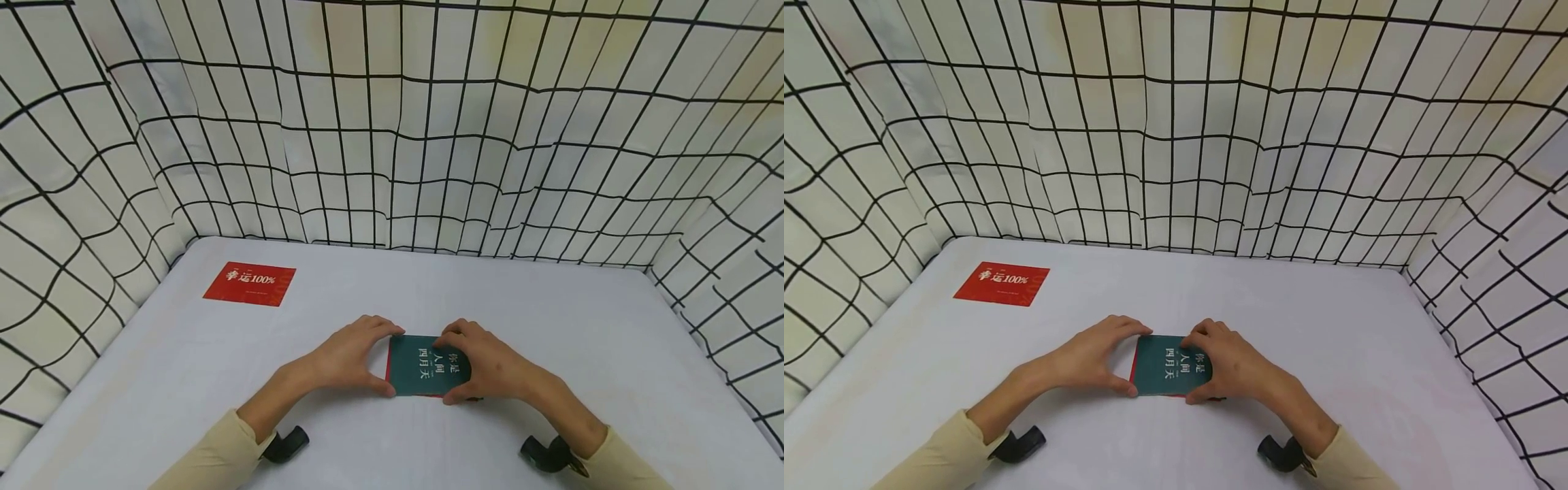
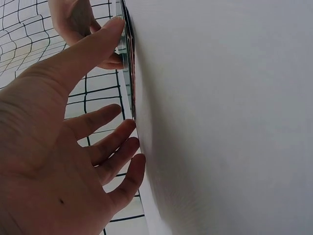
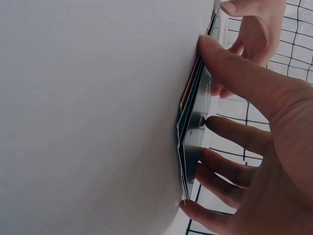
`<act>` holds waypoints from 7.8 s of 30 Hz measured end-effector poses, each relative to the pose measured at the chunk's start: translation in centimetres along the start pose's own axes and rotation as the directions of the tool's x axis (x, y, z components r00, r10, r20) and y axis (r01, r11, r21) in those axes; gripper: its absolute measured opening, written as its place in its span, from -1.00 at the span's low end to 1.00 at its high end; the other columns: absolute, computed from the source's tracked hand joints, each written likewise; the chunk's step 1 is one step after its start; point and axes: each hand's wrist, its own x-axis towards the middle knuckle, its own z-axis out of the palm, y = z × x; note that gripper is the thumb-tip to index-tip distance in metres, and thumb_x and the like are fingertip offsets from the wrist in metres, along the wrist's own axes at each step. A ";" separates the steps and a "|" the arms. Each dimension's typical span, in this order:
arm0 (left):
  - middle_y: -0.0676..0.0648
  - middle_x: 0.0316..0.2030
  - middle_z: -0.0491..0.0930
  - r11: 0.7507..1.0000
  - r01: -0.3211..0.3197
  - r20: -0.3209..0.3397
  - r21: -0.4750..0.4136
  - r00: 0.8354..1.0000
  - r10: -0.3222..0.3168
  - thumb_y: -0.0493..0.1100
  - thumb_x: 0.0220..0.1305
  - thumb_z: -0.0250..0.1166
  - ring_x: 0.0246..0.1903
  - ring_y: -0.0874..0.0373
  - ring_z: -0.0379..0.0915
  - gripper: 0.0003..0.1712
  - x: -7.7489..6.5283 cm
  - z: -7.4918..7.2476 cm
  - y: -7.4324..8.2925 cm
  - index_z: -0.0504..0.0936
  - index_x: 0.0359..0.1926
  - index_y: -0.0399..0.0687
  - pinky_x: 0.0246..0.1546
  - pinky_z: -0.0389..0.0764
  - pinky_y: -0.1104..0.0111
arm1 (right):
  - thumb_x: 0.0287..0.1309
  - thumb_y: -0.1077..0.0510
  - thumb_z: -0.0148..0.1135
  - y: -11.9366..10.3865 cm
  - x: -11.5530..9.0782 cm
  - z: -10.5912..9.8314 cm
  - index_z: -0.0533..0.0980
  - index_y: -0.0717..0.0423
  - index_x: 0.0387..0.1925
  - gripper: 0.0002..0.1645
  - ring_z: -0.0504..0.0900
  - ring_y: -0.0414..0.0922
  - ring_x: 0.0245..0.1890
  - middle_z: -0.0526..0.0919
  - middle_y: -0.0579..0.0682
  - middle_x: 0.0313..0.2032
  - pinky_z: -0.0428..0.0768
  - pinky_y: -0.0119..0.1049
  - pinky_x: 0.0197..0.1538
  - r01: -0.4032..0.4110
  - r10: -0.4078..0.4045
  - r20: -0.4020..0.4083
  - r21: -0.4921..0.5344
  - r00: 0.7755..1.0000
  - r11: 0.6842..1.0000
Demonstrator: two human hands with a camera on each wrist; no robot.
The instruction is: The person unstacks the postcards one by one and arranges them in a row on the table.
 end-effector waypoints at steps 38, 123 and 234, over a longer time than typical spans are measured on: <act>-0.11 0.36 0.50 0.999 -0.009 0.016 0.048 1.000 0.009 0.08 -0.01 0.65 0.37 -0.07 0.38 0.01 0.1 -0.2 0.7 0.44 0.45 -0.04 0.35 0.54 -0.10 | -0.02 -0.21 0.61 -1.4 -0.6 -0.1 0.43 -0.11 0.40 -0.04 0.57 0.01 0.28 0.55 -0.04 0.34 0.62 0.03 0.35 -0.032 0.031 -0.011 -0.134 0.999 0.990; -0.30 0.38 0.52 0.918 0.206 -0.278 -0.340 0.910 -0.307 -0.30 0.16 0.55 0.02 -0.12 0.77 0.04 -0.5 -3.6 -2.7 0.19 0.58 -0.21 0.00 0.79 0.17 | 0.19 0.29 0.48 -2.6 4.6 0.4 0.11 0.21 0.57 0.04 0.67 -0.17 -0.32 0.61 0.17 -0.08 0.63 -0.33 -0.15 -0.137 0.325 -0.252 0.560 0.911 0.817; -0.37 0.14 0.65 0.824 0.537 -0.323 -0.182 0.758 -0.566 -0.04 0.22 0.50 0.01 -0.18 0.52 -0.21 -2.5 -6.3 -9.2 0.49 0.35 -0.38 -0.17 0.65 0.21 | 0.37 0.04 0.35 -6.3 12.8 2.8 0.41 0.23 0.44 -0.29 0.66 -0.15 -0.33 0.67 0.10 0.03 0.63 -0.32 -0.14 -0.164 0.263 -0.071 0.618 0.962 0.769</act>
